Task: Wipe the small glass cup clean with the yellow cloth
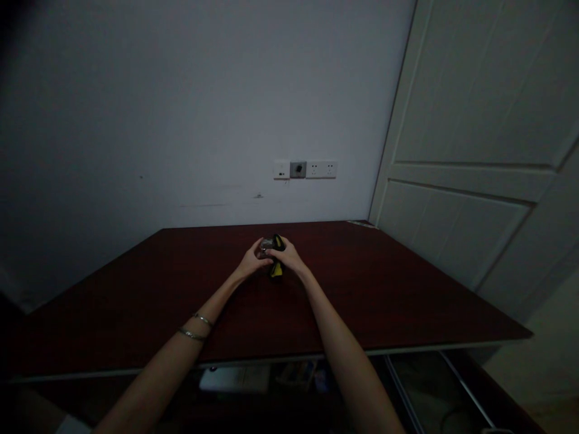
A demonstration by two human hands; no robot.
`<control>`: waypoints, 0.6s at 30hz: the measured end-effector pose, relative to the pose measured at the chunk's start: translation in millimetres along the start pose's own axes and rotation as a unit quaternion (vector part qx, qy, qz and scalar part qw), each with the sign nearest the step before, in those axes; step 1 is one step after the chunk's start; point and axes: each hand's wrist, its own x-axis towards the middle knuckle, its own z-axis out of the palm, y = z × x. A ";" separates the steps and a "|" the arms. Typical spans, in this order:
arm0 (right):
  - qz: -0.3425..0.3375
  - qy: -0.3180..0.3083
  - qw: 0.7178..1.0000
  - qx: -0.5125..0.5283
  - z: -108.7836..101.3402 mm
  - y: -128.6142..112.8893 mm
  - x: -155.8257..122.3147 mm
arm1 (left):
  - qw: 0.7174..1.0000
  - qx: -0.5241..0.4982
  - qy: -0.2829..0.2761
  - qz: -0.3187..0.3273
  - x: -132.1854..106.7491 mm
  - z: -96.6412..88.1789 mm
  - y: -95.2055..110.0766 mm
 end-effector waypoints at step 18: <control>-0.097 0.069 0.992 0.033 9.6 6.3 4.9 | 0.997 0.056 0.003 0.044 -4.9 1.3 6.3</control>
